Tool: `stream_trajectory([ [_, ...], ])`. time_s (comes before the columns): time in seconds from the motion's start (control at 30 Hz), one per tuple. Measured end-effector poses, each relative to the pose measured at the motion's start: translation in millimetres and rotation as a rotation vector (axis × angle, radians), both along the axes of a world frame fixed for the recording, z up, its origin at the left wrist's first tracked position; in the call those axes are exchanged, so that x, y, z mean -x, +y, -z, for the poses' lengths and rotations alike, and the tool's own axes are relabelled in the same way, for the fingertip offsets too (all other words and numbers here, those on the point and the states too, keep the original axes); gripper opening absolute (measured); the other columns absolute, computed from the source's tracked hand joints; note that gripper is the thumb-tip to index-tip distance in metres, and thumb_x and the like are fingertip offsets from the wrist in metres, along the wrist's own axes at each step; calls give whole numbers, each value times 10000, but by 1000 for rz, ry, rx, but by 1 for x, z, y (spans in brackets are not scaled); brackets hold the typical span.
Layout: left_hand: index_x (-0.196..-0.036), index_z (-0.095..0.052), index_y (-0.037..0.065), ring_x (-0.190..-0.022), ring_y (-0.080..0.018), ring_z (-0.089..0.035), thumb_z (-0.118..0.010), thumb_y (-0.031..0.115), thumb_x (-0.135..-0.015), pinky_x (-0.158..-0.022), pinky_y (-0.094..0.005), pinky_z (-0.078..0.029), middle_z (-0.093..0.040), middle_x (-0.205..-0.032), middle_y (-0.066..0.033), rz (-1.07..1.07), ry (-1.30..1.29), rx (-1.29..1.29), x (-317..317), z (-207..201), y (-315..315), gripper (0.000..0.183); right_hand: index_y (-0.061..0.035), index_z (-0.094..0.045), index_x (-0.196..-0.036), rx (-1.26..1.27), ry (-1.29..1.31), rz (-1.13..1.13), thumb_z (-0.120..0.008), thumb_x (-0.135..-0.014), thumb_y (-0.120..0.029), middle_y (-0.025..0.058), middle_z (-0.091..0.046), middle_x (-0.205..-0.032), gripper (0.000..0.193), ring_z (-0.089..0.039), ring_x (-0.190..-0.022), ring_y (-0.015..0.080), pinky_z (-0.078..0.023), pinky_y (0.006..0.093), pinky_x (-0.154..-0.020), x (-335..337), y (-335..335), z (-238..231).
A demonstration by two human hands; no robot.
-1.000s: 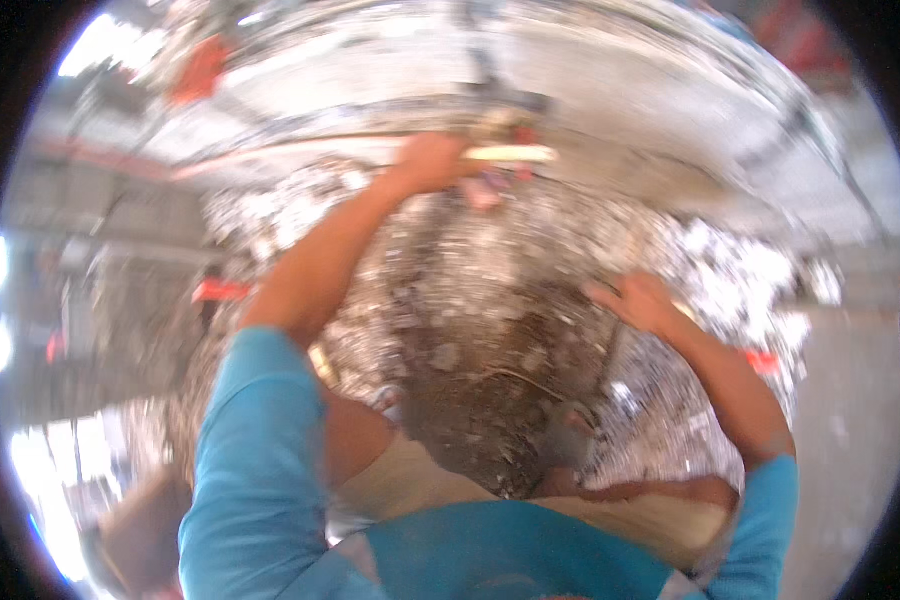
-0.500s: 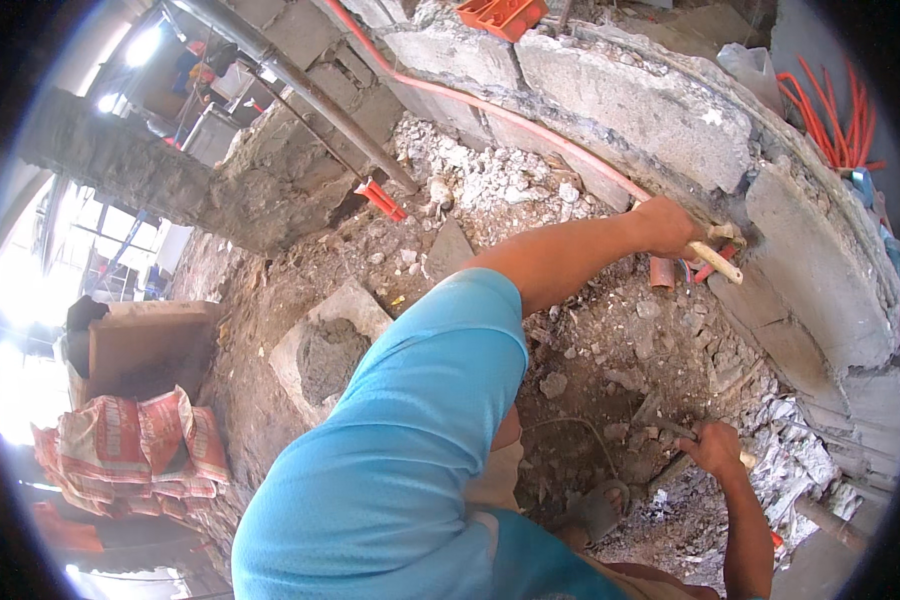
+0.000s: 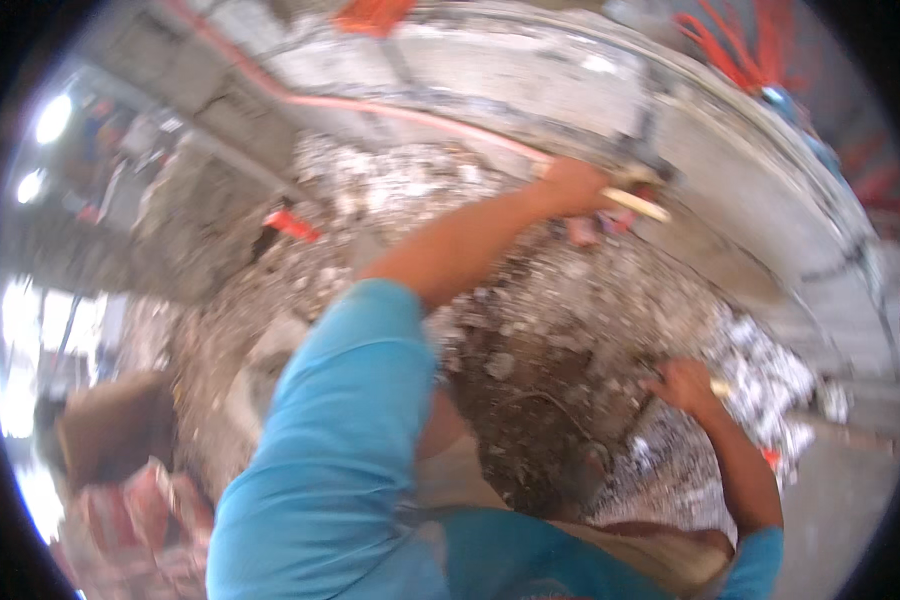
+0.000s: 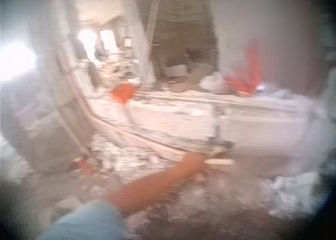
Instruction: The person squats in front of a concrete wall and uses a hammer and chisel to chip away at the surface around a red conduit pipe. They then insert a white plastic conduit piece into the gap and secure it by chipping the surrounding concrete.
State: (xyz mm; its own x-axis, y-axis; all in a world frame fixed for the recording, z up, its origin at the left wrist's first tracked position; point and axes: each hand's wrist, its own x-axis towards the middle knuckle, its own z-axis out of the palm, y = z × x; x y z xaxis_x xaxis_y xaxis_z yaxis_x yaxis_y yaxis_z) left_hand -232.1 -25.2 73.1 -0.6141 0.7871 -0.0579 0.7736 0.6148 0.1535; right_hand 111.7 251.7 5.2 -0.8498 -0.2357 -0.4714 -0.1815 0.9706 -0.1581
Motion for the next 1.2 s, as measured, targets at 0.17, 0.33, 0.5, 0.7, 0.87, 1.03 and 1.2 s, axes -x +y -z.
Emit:
stream_trajectory([
  [0.17,-1483,-655,213,-992,-426,-766,-541,657,-1065,-829,-551,-596,-798,-1113,-182,63,22,-58,-17,-16,-1,620,-34,-791,-923,60,66,241,-638,-962,-751,240,-711,-741,734,-726,-773,453,-562,567,-738,2,12,-31],
  [0.33,-1489,-630,201,-959,-432,-768,-492,670,-1084,-823,-566,-603,-799,-1086,-193,46,15,27,-8,-11,3,635,26,-764,-885,235,303,404,-624,-975,-764,212,-641,-605,807,-692,-640,411,-542,537,-670,15,21,-41],
  [0.5,-1485,-627,191,-947,-433,-764,-469,685,-1092,-822,-568,-602,-795,-1078,-196,46,-18,41,-14,-22,5,651,-9,-729,-851,340,433,469,-645,-1003,-698,207,-596,-577,711,-640,-591,405,-505,527,-623,33,25,-44],
  [0.7,-1428,-671,173,-1031,-419,-754,-462,704,-1088,-884,-551,-589,-790,-1110,-182,16,-71,11,-10,-18,1,664,-25,-620,-774,487,610,291,-745,-982,-563,191,-597,-662,591,-623,-628,416,-481,504,-612,57,19,-71],
  [0.87,-1419,-677,168,-1045,-420,-750,-456,708,-1088,-907,-549,-583,-787,-1098,-193,28,-96,4,-9,-24,4,670,-39,-641,-802,397,682,148,-716,-997,-587,199,-650,-731,586,-668,-692,420,-499,513,-627,82,28,-73],
  [1.03,-1466,-657,181,-1016,-437,-753,-468,704,-1086,-895,-557,-585,-788,-1056,-211,24,-99,39,-7,-21,11,674,-42,-665,-837,61,577,317,-656,-1005,-665,214,-690,-760,645,-699,-727,429,-519,522,-635,118,60,-63],
  [1.2,-1484,-658,175,-992,-443,-758,-478,722,-1075,-895,-559,-589,-789,-1021,-220,1,-98,-5,-2,-9,2,706,-42,-654,-840,271,675,97,-662,-998,-672,213,-710,-782,650,-696,-714,427,-520,517,-630,94,42,-73],
])
